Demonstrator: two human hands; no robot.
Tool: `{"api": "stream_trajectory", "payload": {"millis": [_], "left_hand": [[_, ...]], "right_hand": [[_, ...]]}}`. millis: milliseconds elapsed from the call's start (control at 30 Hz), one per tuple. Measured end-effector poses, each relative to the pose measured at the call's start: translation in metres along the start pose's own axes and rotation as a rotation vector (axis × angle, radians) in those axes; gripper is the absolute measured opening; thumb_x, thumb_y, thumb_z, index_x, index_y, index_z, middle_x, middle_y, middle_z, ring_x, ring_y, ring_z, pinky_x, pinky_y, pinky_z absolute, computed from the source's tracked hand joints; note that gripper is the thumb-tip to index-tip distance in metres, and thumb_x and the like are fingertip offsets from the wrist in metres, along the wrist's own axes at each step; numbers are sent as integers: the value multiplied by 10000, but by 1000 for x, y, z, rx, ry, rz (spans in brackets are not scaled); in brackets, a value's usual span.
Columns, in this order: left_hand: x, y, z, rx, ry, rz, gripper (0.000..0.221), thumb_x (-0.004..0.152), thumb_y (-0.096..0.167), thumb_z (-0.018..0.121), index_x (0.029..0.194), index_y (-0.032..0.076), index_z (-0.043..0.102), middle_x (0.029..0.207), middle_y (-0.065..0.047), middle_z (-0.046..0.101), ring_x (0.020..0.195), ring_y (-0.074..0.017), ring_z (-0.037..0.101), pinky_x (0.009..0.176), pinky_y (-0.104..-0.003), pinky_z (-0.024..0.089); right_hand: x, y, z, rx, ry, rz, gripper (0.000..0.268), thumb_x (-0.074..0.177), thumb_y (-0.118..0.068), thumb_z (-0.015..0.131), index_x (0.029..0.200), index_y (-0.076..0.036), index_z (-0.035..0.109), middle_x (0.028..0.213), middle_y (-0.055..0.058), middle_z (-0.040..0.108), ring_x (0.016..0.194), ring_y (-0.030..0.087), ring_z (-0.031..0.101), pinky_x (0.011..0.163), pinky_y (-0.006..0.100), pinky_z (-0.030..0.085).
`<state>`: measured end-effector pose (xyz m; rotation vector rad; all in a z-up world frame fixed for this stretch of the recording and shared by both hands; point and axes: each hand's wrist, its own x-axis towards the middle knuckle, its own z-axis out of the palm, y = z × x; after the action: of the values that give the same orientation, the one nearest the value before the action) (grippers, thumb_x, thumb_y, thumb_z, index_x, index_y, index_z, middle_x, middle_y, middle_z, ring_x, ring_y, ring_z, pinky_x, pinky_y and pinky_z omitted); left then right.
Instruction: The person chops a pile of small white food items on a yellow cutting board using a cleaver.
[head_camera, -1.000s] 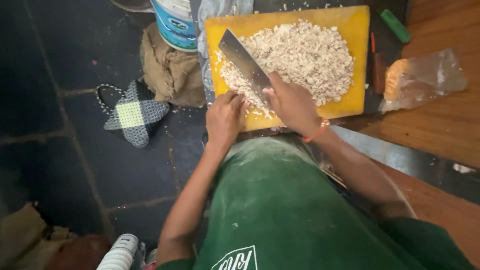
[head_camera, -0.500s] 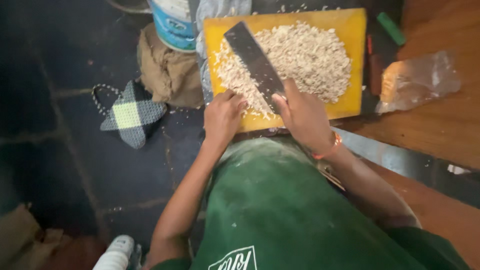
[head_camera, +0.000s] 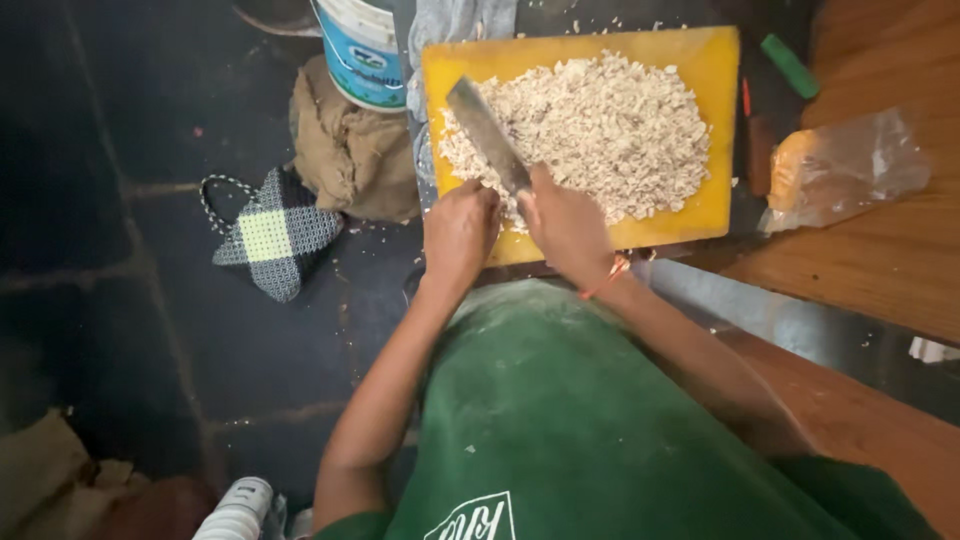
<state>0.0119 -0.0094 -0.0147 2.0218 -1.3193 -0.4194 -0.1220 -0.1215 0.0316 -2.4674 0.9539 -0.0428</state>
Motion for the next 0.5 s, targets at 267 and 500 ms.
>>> {"api": "stream_trajectory", "payload": {"millis": [267, 500], "left_hand": [[-16, 1, -8, -131, 124, 10, 195, 851, 71, 681, 1029, 68, 759, 1006, -140, 713, 911, -364, 687, 792, -453, 553], [-10, 1, -14, -103, 76, -27, 77, 873, 83, 718, 942, 50, 728, 893, -136, 675, 850, -361, 670, 738, -472, 526]], "right_hand": [[-27, 10, -45, 156, 23, -53, 321, 1042, -220, 600, 1261, -8, 500, 745, 215, 644, 712, 455, 641, 588, 545, 467], [7, -5, -5, 20, 18, -92, 274, 1037, -227, 607, 1204, -27, 526, 695, 206, 636, 663, 441, 632, 570, 551, 445]]}}
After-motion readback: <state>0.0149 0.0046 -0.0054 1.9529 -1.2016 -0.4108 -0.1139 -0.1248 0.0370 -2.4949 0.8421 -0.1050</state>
